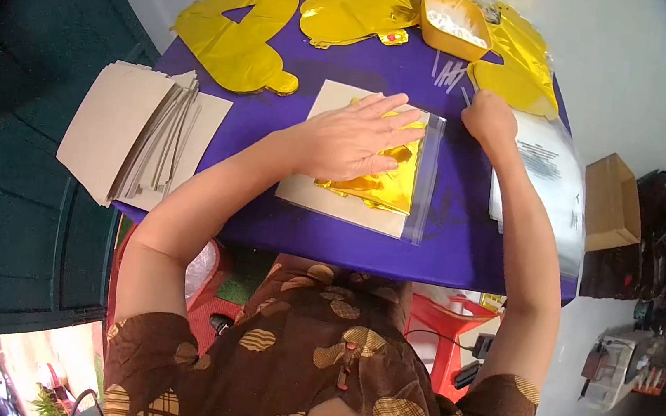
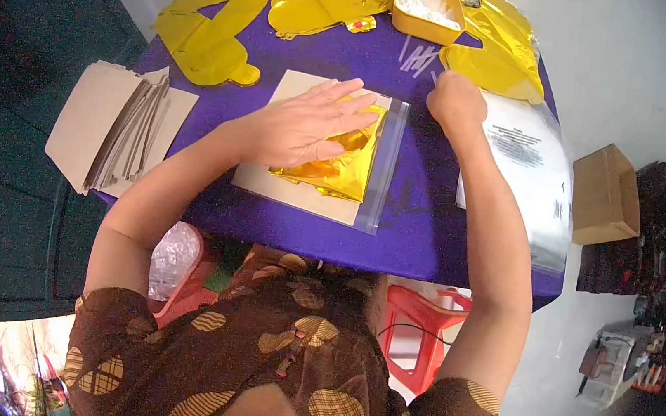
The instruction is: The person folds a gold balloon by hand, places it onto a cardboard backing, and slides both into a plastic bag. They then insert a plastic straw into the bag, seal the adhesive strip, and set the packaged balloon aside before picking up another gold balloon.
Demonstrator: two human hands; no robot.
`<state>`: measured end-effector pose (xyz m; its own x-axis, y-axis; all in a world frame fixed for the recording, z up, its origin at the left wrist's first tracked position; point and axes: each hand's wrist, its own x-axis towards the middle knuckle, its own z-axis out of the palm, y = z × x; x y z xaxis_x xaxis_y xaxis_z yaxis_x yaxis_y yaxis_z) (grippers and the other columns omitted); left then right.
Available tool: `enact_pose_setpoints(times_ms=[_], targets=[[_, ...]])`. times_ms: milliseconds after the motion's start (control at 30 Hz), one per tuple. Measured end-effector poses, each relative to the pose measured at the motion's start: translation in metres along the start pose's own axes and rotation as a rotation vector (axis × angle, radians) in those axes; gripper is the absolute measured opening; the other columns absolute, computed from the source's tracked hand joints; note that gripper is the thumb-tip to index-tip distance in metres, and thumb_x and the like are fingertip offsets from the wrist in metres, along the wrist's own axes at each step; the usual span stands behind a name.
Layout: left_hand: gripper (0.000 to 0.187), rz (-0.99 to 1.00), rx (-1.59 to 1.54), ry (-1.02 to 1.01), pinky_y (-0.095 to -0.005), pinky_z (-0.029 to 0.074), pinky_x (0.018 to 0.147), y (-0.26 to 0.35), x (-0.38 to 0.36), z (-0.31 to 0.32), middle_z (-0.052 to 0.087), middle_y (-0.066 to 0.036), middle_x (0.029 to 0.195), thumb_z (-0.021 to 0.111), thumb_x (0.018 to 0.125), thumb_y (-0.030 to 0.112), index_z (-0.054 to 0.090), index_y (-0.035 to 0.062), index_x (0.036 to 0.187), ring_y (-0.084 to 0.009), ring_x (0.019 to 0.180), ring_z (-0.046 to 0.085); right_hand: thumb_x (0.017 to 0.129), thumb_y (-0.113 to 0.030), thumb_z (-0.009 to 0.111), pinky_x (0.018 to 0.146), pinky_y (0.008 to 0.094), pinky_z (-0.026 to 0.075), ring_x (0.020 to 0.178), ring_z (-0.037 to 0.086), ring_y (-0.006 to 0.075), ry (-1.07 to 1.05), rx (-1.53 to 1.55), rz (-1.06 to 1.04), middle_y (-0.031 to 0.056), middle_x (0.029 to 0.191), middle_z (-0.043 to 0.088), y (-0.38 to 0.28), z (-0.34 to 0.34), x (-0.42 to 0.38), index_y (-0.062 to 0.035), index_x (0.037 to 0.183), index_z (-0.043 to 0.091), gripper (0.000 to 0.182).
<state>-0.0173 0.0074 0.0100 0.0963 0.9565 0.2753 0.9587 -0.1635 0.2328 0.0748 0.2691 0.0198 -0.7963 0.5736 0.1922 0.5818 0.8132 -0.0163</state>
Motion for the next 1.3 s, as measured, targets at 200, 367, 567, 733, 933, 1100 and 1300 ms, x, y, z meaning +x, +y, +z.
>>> enact_pose_setpoints(times_ms=[200,367,567,733,933,1100,1300], targets=[[0.078,-0.038,0.166,-0.081,-0.0541,0.014,0.120,-0.002,-0.004,0.021,0.026,-0.026,0.156,0.044,0.096,0.058,0.030,0.0048,0.151,-0.0418,0.147,0.020,0.080,-0.012,0.059,0.081,0.0469,0.056,0.093,0.069,0.0395,-0.029,-0.022,-0.025,0.0241,0.095,0.071,-0.003,-0.005,-0.006,0.0000,0.093,0.071,0.021],[0.093,-0.039,0.159,-0.084,-0.0547,0.016,0.119,0.004,-0.004,0.015,0.027,-0.025,0.156,0.053,0.086,0.067,0.030,0.0047,0.151,-0.0425,0.146,0.022,0.080,-0.010,0.058,0.082,0.0478,0.055,0.092,0.068,0.0416,-0.009,0.001,-0.107,0.0264,0.096,0.070,0.009,0.005,-0.004,0.0028,0.092,0.070,0.021],[0.110,-0.053,0.075,-0.058,-0.0559,0.014,0.119,0.003,-0.007,0.013,0.026,-0.026,0.156,0.068,0.071,0.070,0.029,0.0076,0.152,-0.0411,0.146,0.023,0.081,-0.009,0.057,0.079,0.0502,0.054,0.086,0.068,0.0438,0.003,0.036,-0.109,0.0278,0.088,0.069,0.014,-0.015,-0.032,0.0051,0.090,0.068,0.020],[0.108,-0.025,0.071,-0.002,-0.0544,0.013,0.120,0.007,-0.006,0.001,0.029,-0.027,0.153,0.066,0.071,0.073,0.035,0.0051,0.148,-0.0404,0.145,0.024,0.088,-0.010,0.055,0.069,0.0485,0.053,0.073,0.067,0.0424,0.021,0.465,-0.166,0.0249,0.076,0.067,0.006,-0.049,-0.098,0.0045,0.090,0.064,0.017],[0.113,0.027,-0.003,-0.014,-0.0567,0.010,0.120,0.012,-0.003,-0.002,0.027,-0.027,0.154,0.076,0.063,0.064,0.032,0.0078,0.151,-0.0418,0.146,0.021,0.090,-0.008,0.058,0.059,0.0439,0.052,0.065,0.066,0.0384,-0.237,0.864,-0.065,0.0226,0.068,0.064,-0.007,-0.062,-0.165,0.0005,0.095,0.061,0.011],[0.112,0.040,0.003,-0.027,-0.0570,0.011,0.120,0.013,-0.004,0.004,0.029,-0.027,0.154,0.075,0.064,0.066,0.032,0.0086,0.151,-0.0418,0.146,0.021,0.087,-0.008,0.060,0.053,0.0456,0.052,0.056,0.066,0.0344,-0.014,0.391,-0.314,0.0187,0.060,0.063,-0.015,-0.058,-0.203,0.0000,0.093,0.061,0.010],[0.109,0.046,0.028,-0.059,-0.0569,0.012,0.120,0.018,0.000,0.006,0.029,-0.023,0.155,0.074,0.067,0.065,0.032,0.0093,0.151,-0.0416,0.146,0.021,0.083,-0.006,0.061,0.046,0.0437,0.051,0.049,0.063,0.0336,0.027,0.300,-0.418,0.0162,0.053,0.059,-0.033,-0.050,-0.208,-0.0008,0.083,0.056,0.007]])
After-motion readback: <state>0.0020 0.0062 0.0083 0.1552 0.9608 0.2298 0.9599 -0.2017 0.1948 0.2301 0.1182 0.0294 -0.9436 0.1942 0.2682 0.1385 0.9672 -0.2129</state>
